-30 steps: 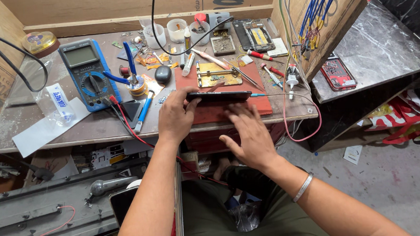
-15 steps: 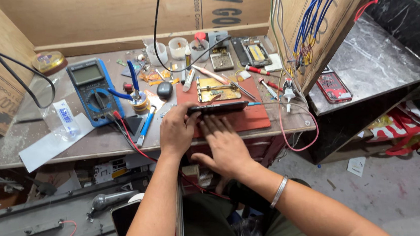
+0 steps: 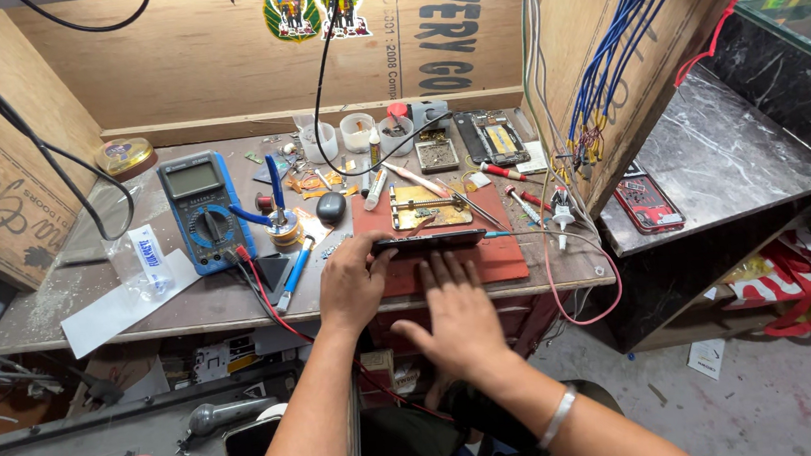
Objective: The person tests a smartphone motherboard with multimeter probes, then handles the phone casing and a small circuit board. They use tweezers to manipulate tiny components on the board while seated at a cluttered electronics workbench.
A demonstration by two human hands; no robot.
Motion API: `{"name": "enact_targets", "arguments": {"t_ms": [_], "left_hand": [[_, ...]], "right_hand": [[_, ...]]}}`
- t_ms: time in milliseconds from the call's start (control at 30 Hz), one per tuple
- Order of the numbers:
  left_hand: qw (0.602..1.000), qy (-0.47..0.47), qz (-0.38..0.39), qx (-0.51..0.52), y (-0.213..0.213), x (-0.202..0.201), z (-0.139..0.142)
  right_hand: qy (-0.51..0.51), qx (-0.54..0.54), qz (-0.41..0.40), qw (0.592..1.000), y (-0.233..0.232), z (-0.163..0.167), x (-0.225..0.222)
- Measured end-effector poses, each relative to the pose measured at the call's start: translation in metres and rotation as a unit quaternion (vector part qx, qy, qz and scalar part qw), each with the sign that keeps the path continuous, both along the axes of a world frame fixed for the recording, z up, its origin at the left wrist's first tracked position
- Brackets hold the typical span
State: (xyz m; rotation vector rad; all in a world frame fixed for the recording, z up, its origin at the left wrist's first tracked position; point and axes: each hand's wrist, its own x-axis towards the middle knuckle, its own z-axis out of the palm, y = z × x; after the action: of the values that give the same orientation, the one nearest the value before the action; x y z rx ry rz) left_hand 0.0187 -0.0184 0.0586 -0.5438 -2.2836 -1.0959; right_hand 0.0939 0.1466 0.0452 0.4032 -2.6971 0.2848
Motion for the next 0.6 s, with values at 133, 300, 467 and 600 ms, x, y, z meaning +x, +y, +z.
{"name": "enact_targets", "arguments": {"t_ms": [133, 300, 467, 600], "left_hand": [[1.000, -0.007, 0.003, 0.006, 0.001, -0.001, -0.002], [1.000, -0.002, 0.001, 0.006, 0.003, -0.001, -0.003], [1.000, -0.009, 0.007, -0.005, 0.003, 0.001, -0.002], [1.000, -0.018, 0.005, 0.005, 0.002, 0.001, -0.002]], "right_hand": [[-0.009, 0.028, 0.032, 0.999, -0.016, -0.003, -0.001], [-0.015, 0.025, 0.138, 0.990, -0.010, 0.001, -0.004], [-0.050, -0.065, 0.124, 0.989, 0.008, 0.004, -0.002], [-0.079, -0.069, -0.008, 0.994, 0.009, 0.003, 0.008]]}}
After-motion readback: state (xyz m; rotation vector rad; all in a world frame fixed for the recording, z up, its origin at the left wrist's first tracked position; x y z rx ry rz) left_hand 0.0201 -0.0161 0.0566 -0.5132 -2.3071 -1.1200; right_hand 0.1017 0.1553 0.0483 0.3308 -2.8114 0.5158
